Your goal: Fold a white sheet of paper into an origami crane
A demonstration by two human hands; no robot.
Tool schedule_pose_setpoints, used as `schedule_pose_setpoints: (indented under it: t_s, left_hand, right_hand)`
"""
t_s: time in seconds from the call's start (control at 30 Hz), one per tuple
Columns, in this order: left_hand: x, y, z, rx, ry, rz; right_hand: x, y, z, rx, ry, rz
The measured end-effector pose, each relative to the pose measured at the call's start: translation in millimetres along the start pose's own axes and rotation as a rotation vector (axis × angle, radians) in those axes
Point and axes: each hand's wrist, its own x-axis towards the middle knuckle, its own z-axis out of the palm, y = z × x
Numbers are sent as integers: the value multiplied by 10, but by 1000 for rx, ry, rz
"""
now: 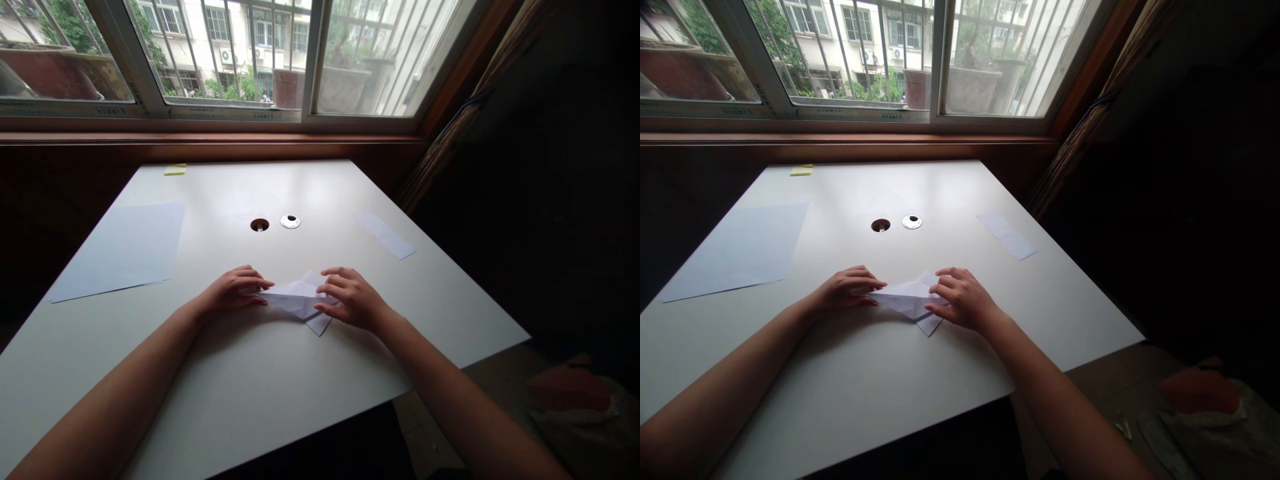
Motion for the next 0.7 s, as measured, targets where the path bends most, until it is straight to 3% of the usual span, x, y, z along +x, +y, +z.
schedule_pose_setpoints:
  t_s: [0.3,0.5,0.7]
  left_hand:
    - [-12,77,-2,-76,-11,-13]
    - [-19,72,7,-90,-17,-27]
    - [-3,77,22,23,-44,13]
  right_hand:
    - [87,-18,-5,-52,-50,26]
    - [148,-103,15,-18,17,56]
    - [249,-297,204,140,-25,-56]
